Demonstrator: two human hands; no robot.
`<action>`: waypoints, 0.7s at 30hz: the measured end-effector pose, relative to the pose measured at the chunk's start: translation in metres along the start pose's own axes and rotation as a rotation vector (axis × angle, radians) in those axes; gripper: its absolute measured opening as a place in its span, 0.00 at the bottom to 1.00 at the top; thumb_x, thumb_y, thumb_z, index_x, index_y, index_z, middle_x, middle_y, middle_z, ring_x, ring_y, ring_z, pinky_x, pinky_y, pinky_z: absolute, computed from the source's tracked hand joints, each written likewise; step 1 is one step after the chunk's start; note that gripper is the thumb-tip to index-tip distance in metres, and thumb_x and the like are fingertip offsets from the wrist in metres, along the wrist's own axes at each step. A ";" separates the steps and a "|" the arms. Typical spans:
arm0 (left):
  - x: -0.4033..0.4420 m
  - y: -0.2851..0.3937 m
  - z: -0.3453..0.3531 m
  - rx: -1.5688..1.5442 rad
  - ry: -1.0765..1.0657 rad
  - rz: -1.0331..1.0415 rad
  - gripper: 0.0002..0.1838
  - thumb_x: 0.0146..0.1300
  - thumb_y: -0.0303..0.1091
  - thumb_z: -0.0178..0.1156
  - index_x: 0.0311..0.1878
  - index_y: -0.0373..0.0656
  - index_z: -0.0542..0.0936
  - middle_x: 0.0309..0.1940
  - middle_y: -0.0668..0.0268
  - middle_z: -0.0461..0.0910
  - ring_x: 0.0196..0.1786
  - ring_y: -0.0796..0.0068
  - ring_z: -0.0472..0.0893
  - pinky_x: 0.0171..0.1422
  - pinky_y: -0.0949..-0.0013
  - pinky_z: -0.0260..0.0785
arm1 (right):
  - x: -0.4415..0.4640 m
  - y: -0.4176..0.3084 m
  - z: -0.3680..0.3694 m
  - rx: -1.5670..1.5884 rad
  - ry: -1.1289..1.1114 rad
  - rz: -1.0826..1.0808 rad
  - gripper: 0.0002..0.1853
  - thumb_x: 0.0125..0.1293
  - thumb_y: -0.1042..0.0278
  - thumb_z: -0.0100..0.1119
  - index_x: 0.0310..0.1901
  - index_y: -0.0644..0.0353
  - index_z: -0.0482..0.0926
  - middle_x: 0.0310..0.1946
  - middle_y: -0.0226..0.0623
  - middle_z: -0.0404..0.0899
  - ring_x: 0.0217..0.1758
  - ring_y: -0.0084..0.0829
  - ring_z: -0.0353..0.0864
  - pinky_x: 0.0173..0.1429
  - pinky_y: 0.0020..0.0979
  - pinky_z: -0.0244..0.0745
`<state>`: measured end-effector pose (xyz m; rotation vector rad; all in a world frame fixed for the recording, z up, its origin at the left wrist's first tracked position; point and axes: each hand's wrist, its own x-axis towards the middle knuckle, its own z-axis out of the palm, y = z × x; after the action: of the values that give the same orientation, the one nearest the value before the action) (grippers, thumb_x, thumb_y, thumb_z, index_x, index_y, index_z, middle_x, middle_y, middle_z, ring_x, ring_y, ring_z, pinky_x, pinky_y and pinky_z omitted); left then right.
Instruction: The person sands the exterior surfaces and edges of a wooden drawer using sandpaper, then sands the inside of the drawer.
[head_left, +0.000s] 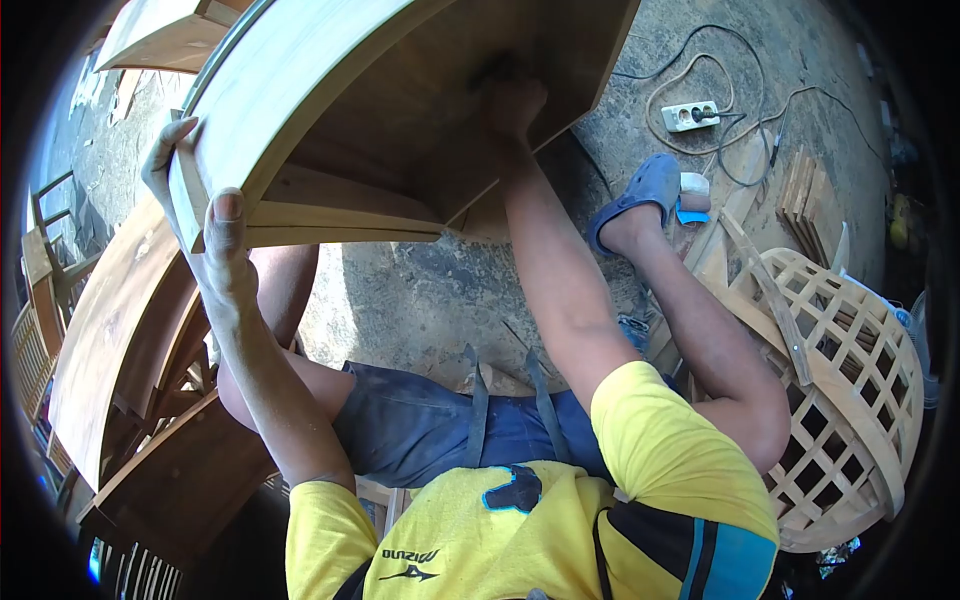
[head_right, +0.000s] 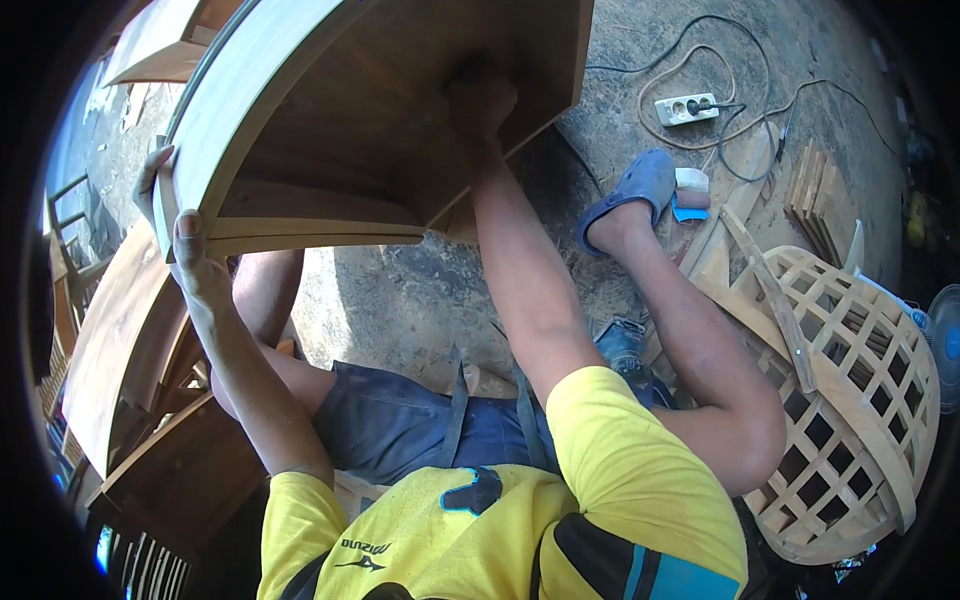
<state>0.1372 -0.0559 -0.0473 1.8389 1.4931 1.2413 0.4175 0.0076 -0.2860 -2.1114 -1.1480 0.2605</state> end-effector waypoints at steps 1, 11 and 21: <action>0.000 0.003 -0.001 0.001 -0.013 -0.026 0.53 0.57 0.76 0.63 0.74 0.45 0.66 0.67 0.54 0.64 0.77 0.51 0.61 0.82 0.43 0.47 | -0.011 0.016 0.010 -0.007 -0.004 0.009 0.14 0.67 0.59 0.59 0.45 0.53 0.90 0.39 0.41 0.91 0.40 0.45 0.91 0.46 0.45 0.87; -0.001 0.000 0.002 0.015 0.027 0.019 0.57 0.53 0.79 0.66 0.74 0.45 0.67 0.67 0.53 0.65 0.77 0.49 0.62 0.80 0.40 0.51 | -0.014 0.037 0.031 -0.011 -0.125 -0.032 0.14 0.65 0.63 0.59 0.45 0.61 0.88 0.40 0.51 0.90 0.46 0.54 0.90 0.54 0.51 0.85; 0.000 0.005 0.004 0.030 -0.015 0.017 0.53 0.55 0.77 0.66 0.75 0.50 0.66 0.68 0.49 0.66 0.77 0.44 0.64 0.77 0.37 0.58 | -0.120 0.011 0.010 0.167 -0.190 -0.293 0.19 0.65 0.64 0.65 0.55 0.62 0.82 0.47 0.53 0.88 0.53 0.58 0.86 0.58 0.51 0.83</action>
<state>0.1431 -0.0568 -0.0453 1.8801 1.4988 1.2162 0.3493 -0.0869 -0.3185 -1.7755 -1.4745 0.4105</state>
